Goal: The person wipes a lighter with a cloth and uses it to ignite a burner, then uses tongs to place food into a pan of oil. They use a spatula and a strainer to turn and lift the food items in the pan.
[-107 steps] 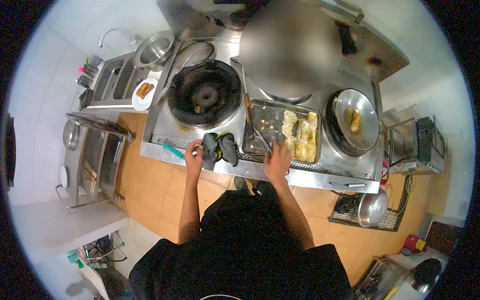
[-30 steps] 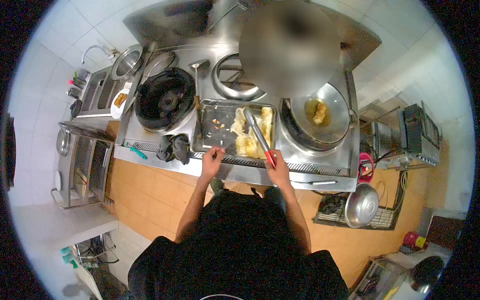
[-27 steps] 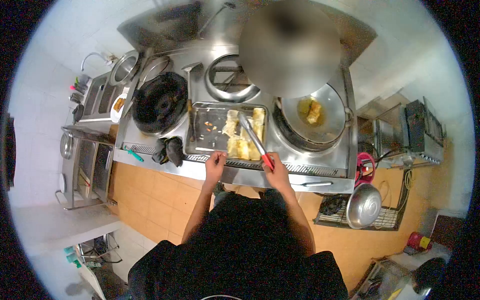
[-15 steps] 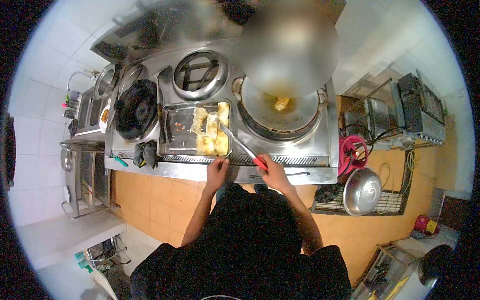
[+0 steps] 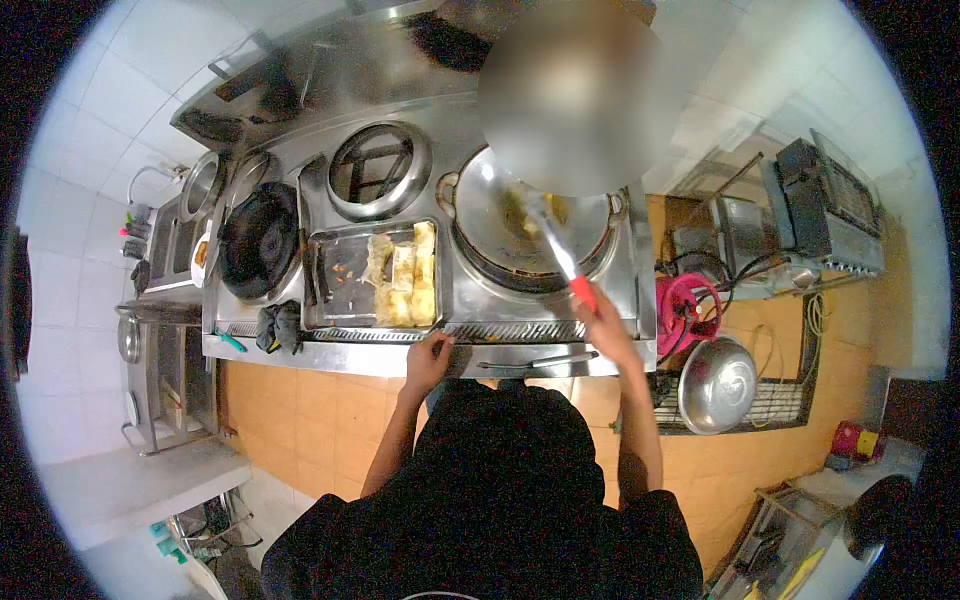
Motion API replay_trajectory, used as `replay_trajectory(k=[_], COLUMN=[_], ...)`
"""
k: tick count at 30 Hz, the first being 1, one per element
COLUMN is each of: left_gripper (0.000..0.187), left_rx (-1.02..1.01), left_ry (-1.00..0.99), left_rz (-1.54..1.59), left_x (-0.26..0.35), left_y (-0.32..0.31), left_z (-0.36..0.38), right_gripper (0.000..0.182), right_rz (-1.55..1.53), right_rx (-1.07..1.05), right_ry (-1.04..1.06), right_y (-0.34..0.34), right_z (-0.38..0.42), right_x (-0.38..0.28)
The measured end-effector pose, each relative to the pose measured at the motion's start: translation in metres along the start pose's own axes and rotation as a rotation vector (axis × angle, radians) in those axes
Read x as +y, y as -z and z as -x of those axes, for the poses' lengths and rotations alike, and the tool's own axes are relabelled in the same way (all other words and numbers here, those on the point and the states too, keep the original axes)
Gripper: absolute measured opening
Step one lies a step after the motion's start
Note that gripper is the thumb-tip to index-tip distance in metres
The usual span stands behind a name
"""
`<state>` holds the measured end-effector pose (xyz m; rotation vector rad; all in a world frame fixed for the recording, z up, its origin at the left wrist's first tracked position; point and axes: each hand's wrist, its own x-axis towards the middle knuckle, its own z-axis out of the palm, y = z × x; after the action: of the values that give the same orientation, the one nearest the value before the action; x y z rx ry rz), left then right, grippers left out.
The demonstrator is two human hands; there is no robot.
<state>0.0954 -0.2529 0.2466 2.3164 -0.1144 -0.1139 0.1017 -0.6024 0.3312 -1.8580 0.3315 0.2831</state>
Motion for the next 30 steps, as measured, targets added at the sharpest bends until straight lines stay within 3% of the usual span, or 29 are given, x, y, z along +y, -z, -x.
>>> replay_trajectory(k=[5, 7, 12, 22, 24, 30], left_gripper=[0.028, 0.027, 0.026, 0.024, 0.024, 0.023], left_rx=[0.121, 0.138, 0.223, 0.131, 0.120, 0.093], left_ry=[0.007, 0.010, -0.039, -0.061, -0.061, -0.051], left_rz=[0.199, 0.184, 0.245, 0.262, 0.263, 0.304], left_x=[-0.018, -0.010, 0.012, 0.008, 0.012, 0.017], left_y=[-0.007, -0.001, 0.002, -0.003, 0.003, 0.015], left_z=[0.006, 0.003, -0.008, -0.015, -0.019, -0.022], right_gripper=[0.049, 0.053, 0.061, 0.077, 0.077, 0.068], right_rz=[0.004, 0.053, 0.045, 0.351, 0.449, 0.275], right_rx=[-0.020, -0.021, -0.069, -0.108, -0.193, -0.245], right_ry=[-0.126, -0.247, -0.249, -0.216, -0.300, -0.402], right_y=[0.070, 0.081, 0.082, 0.103, 0.105, 0.088], right_z=[-0.031, -0.036, -0.048, -0.071, -0.084, -0.112], right_x=[0.001, -0.009, -0.018, -0.020, -0.027, -0.041])
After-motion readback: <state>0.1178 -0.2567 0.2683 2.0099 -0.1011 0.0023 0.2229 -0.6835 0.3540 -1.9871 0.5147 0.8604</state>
